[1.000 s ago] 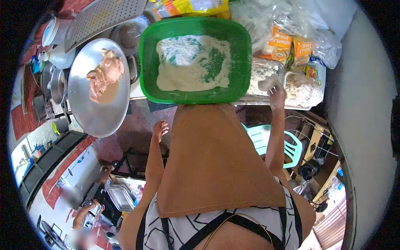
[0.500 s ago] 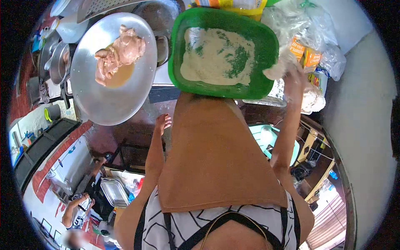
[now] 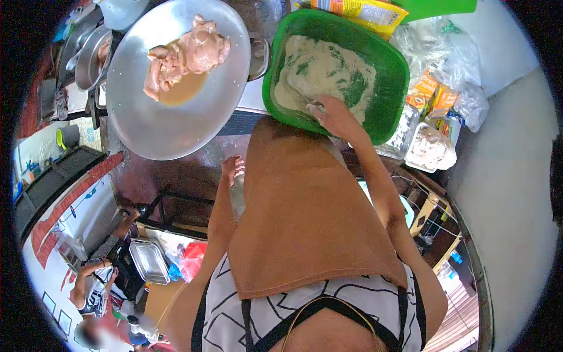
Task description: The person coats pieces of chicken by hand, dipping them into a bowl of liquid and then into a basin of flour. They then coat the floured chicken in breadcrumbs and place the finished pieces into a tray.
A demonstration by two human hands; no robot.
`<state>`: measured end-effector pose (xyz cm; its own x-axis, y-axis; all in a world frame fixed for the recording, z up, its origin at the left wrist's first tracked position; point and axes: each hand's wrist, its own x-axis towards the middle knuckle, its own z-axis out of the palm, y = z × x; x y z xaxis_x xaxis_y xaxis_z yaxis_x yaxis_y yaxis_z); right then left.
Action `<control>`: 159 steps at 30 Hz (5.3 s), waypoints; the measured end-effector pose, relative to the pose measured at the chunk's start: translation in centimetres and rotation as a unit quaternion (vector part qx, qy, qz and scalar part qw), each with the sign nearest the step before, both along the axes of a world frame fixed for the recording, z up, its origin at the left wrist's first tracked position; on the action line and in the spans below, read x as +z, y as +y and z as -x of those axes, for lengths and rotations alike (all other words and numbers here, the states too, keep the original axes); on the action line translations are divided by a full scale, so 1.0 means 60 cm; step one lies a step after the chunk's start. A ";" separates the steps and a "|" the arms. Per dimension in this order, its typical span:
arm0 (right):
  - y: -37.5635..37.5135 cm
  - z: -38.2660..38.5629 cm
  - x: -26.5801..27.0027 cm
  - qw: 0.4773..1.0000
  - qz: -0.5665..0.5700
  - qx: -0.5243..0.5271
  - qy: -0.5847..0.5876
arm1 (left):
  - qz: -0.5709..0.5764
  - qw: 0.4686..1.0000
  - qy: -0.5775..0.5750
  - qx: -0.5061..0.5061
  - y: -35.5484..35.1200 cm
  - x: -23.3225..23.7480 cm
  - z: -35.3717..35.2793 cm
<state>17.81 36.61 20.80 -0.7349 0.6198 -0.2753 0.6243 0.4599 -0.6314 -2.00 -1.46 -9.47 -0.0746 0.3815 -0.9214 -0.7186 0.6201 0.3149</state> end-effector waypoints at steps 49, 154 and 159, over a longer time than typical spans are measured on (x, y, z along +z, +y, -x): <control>0.114 -0.051 -0.147 0.968 -0.232 0.095 -0.007 | 0.080 0.991 0.108 0.007 0.065 0.100 -0.086; 0.104 -0.023 -0.083 0.985 -0.130 -0.080 -0.079 | -0.047 0.997 -0.017 0.062 -0.043 -0.079 0.118; 0.092 0.028 -0.120 0.979 -0.147 -0.104 -0.096 | 0.074 0.992 0.095 -0.044 0.056 0.052 0.152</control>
<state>16.13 42.15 13.58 -0.5357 0.8243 -0.1833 0.8187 0.4539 -0.3519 -11.13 1.90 -6.36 -0.2250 0.2562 -0.9401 -0.5966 0.7266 0.3408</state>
